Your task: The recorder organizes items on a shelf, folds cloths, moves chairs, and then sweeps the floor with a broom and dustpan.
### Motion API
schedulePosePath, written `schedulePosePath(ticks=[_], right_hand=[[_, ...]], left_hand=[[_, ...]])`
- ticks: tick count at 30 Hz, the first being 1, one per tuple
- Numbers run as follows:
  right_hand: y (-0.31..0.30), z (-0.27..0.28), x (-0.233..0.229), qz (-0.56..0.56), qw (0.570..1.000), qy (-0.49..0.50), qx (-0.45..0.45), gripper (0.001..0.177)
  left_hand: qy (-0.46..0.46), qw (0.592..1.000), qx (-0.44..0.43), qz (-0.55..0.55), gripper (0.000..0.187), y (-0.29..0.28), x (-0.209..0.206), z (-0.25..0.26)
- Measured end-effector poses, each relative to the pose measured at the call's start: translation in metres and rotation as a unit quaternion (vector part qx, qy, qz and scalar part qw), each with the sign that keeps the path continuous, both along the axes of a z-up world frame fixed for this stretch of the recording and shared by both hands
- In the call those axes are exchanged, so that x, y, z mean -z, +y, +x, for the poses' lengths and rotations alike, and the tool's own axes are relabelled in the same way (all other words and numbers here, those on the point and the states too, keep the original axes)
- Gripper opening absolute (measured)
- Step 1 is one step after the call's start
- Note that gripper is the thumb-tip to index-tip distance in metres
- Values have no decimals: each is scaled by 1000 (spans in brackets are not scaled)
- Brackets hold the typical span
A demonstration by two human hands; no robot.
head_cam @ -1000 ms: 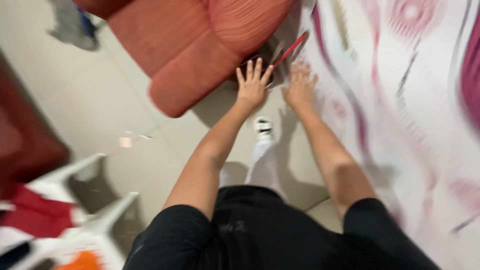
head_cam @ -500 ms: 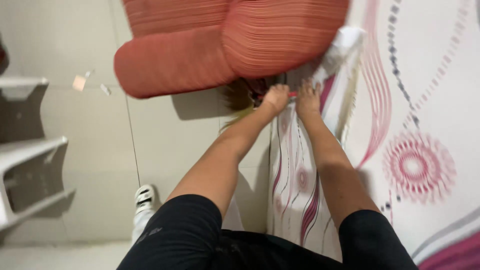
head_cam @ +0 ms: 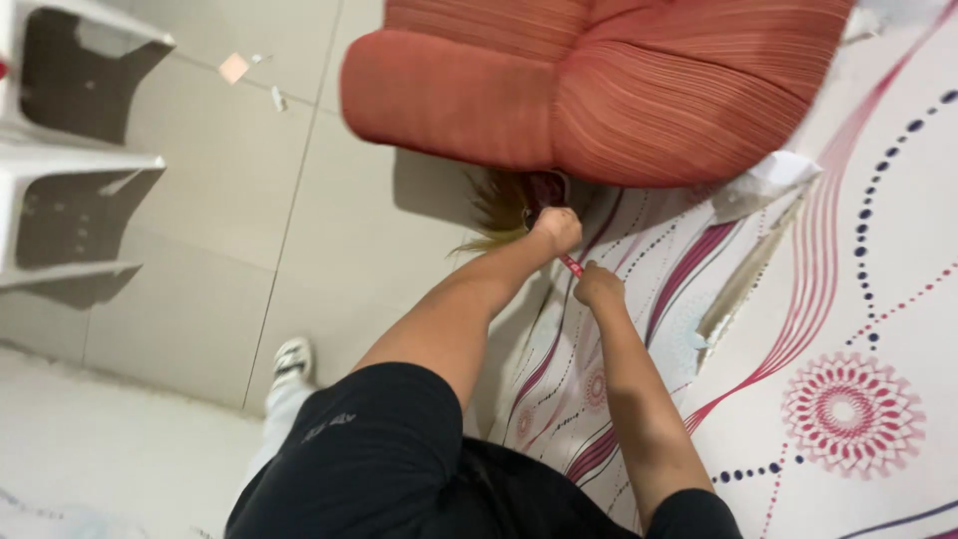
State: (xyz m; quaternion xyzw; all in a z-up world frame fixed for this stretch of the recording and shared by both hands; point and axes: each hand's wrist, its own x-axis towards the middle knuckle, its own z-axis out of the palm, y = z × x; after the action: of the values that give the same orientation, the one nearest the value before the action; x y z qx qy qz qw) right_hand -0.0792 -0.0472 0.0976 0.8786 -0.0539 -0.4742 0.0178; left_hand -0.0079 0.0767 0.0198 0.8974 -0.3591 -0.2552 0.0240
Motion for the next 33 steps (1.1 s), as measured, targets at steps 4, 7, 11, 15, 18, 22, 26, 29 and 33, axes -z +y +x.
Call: schedulePosePath(ticks=[4,7,11,15,18,22,26,29,33], right_hand=[[29,-9,-52,-14,1000,11,8,42],[47,-29,-80,-23,1000,6,-18,38],[81,-51,-89,-26,992,-42,-117,29],[138,-69,-103,-30,976,-97,-194,30],[186,-80,-110,-20,967,-142,-212,29],[261,-66,-175,-17,964,-157,-213,36],[301,-44,-203,-65,947,-181,-259,28],[321,-25,-229,-47,936,-216,-276,31],[357,14,-257,-23,932,-261,-250,28]], left_hand=[[3,999,-52,-2,23,70,4,-2],[17,996,-87,-9,22,123,3,-15],[52,977,-205,-27,22,217,5,-17],[52,944,-320,-62,26,334,-20,-39],[65,920,-383,-59,29,429,-83,-48],[129,884,-450,12,31,549,-99,-64],[149,799,-583,6,24,661,-102,-90],[195,750,-632,-21,26,728,-103,-126],[341,458,-790,-225,22,783,-102,-170]])
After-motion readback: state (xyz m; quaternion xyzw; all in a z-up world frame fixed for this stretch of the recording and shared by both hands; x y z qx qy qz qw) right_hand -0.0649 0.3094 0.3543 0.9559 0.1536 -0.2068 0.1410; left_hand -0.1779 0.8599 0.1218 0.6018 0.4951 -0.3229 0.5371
